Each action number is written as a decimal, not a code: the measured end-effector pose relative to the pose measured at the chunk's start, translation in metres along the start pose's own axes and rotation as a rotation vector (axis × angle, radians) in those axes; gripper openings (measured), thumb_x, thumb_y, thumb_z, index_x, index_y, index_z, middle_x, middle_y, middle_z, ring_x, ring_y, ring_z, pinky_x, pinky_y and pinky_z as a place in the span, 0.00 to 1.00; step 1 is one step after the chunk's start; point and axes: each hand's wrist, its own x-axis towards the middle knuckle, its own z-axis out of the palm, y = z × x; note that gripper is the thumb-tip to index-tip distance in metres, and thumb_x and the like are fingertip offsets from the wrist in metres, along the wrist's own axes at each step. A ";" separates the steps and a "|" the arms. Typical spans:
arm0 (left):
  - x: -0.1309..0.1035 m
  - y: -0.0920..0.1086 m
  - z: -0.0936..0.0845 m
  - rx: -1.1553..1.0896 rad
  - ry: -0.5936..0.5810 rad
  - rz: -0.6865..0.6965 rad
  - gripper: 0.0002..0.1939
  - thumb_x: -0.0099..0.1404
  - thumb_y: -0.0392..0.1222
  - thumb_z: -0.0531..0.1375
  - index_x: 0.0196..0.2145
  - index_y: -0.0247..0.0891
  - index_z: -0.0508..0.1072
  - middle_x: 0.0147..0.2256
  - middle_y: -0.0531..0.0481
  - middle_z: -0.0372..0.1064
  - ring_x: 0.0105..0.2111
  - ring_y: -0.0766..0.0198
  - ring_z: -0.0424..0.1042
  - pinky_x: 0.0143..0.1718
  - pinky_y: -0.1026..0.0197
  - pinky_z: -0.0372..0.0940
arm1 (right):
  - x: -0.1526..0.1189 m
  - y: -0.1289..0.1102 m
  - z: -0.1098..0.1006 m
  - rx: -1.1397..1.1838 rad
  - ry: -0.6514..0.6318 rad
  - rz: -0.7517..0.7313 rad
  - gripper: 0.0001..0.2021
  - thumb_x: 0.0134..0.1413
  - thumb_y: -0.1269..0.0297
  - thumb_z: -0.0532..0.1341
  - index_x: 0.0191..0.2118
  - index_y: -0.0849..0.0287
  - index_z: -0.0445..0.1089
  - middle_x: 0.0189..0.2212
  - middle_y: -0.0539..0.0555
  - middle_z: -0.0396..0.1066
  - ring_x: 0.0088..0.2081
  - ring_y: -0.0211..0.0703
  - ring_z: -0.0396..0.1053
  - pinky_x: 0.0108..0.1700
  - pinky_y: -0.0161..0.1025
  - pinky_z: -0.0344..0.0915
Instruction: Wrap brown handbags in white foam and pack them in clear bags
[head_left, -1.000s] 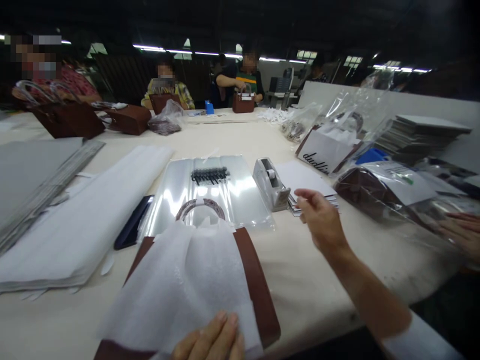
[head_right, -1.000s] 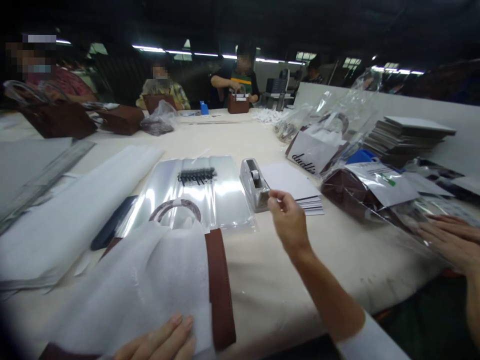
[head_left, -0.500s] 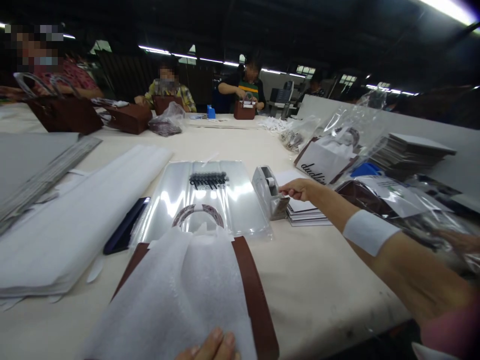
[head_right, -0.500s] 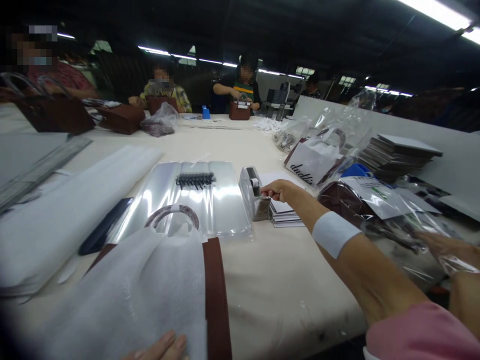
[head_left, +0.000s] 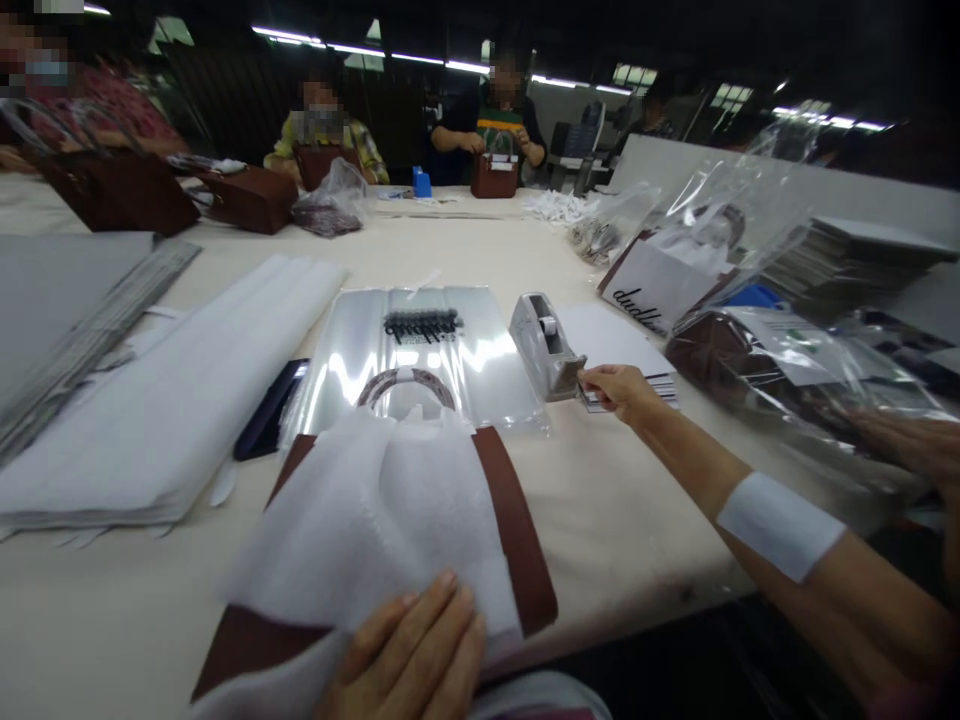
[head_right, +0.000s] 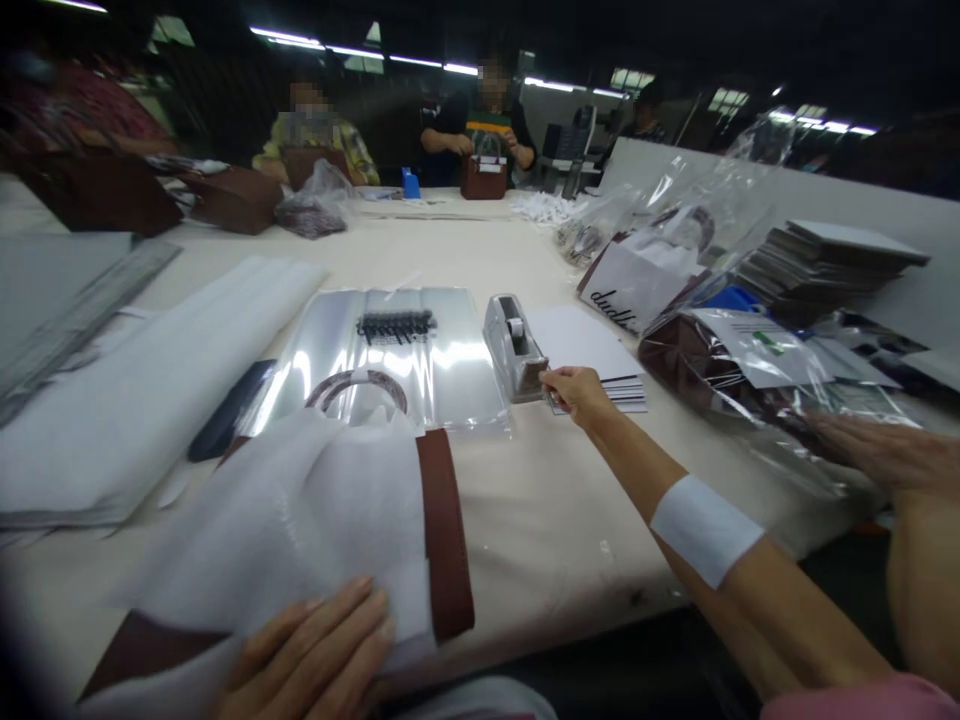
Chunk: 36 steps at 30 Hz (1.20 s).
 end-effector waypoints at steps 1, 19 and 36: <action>-0.001 0.002 -0.002 -0.031 -0.008 -0.004 0.11 0.65 0.33 0.51 0.40 0.37 0.73 0.42 0.49 0.72 0.46 0.62 0.69 0.53 0.59 0.54 | -0.002 0.002 0.000 0.000 0.006 0.011 0.09 0.58 0.63 0.56 0.33 0.66 0.64 0.23 0.46 0.61 0.19 0.26 0.55 0.19 0.25 0.55; -0.006 0.004 -0.004 -0.112 0.069 0.009 0.14 0.60 0.28 0.55 0.45 0.32 0.70 0.58 0.41 0.53 0.53 0.57 0.61 0.50 0.58 0.57 | -0.257 0.020 0.045 0.149 -0.734 0.166 0.12 0.44 0.57 0.64 0.28 0.64 0.69 0.22 0.49 0.68 0.10 0.22 0.49 0.11 0.25 0.35; -0.002 0.009 0.000 -0.158 -0.030 -0.104 0.10 0.66 0.37 0.51 0.39 0.38 0.71 0.50 0.51 0.65 0.51 0.59 0.63 0.49 0.57 0.52 | -0.290 0.024 0.054 0.059 -0.599 0.165 0.15 0.44 0.64 0.60 0.40 0.63 0.62 0.14 0.42 0.61 0.12 0.30 0.57 0.14 0.27 0.59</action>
